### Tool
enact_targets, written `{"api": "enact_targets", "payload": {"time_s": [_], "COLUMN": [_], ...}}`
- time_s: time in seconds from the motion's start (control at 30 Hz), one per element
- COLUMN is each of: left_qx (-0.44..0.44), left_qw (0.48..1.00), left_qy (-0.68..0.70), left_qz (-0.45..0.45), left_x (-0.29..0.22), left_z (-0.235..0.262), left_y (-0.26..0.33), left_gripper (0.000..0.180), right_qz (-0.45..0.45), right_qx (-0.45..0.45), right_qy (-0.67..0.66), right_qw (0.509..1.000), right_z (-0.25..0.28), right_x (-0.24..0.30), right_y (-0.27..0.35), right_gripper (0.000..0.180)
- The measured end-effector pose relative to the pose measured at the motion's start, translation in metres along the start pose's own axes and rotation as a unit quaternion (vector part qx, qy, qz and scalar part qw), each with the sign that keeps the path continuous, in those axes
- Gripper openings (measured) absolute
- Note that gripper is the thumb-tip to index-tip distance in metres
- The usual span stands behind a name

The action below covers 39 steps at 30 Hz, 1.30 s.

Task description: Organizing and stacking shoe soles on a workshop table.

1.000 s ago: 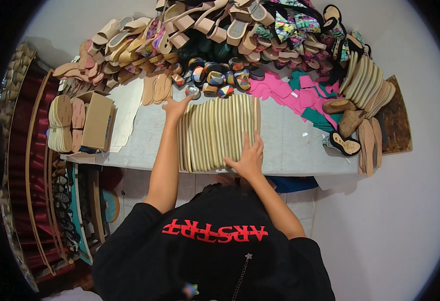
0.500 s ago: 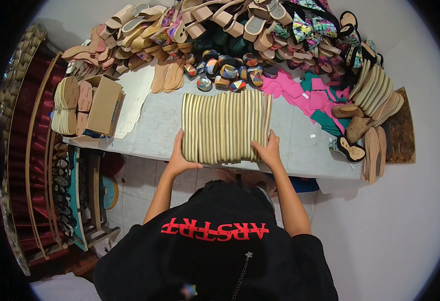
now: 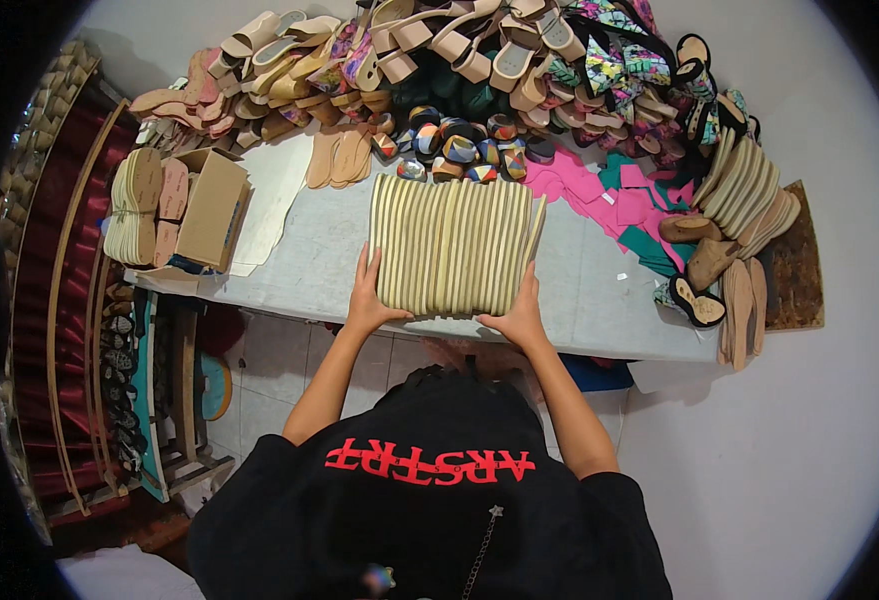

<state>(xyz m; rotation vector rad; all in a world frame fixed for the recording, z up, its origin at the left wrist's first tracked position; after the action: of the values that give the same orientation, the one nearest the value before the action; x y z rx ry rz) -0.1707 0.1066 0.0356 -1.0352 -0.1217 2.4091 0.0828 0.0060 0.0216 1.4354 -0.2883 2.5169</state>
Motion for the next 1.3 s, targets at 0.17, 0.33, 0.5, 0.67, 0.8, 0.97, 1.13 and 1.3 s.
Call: {"api": "enact_targets", "payload": {"time_s": [0.17,0.33,0.5,0.67,0.8,0.97,1.13,1.3], "left_qx": [-0.013,0.037,-0.012,-0.003,-0.015,-0.01,-0.006,0.047], "left_qw": [1.0,0.999,0.957,0.944,0.941,0.946,0.952,0.931], "left_qy": [-0.012,-0.029,0.236,0.253,0.252,0.242,0.228,0.267], "left_qz": [-0.014,-0.012,0.169,0.211,0.226,0.214,0.202,0.246], "left_x": [0.003,-0.003,0.054,0.068,0.072,0.061,0.068,0.096], "left_z": [0.0,0.0,-0.003,-0.004,-0.005,-0.008,-0.004,-0.006], "left_y": [-0.002,-0.006,0.006,0.004,0.004,0.001,-0.003,-0.01], "left_gripper": [0.126,0.128,0.09,0.069,0.062,0.052,0.057,0.055], "right_qz": [0.029,0.066,-0.054,-0.072,-0.083,0.018,0.003,-0.08], "right_qx": [0.016,0.005,-0.025,-0.014,0.02,0.015,-0.021,-0.094], "right_qy": [0.05,0.123,-0.195,-0.24,-0.252,-0.126,-0.15,-0.213], "right_qw": [0.998,0.99,0.979,0.968,0.964,0.992,0.989,0.969], "right_z": [-0.008,0.001,0.019,0.028,0.028,0.012,0.009,0.023], "right_x": [-0.008,-0.011,-0.057,-0.078,-0.06,-0.049,-0.058,-0.076], "right_y": [-0.003,-0.002,-0.005,-0.011,-0.011,-0.017,-0.017,-0.018], "right_gripper": [0.132,0.124,0.078,0.068,0.057,0.063,0.063,0.053]}}
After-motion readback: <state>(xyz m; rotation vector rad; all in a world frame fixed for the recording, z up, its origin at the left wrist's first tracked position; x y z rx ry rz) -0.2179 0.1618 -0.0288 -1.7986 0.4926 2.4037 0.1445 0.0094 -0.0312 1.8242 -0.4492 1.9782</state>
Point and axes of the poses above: each hand's wrist, its own y-axis away from the middle knuckle, its own z-axis out of the back of the hand, x = y × z, the point moved 9 cm from there along -y, towards the middle knuckle, and after that the axes turned 5 degrees about -y, right-handed, at the moved point
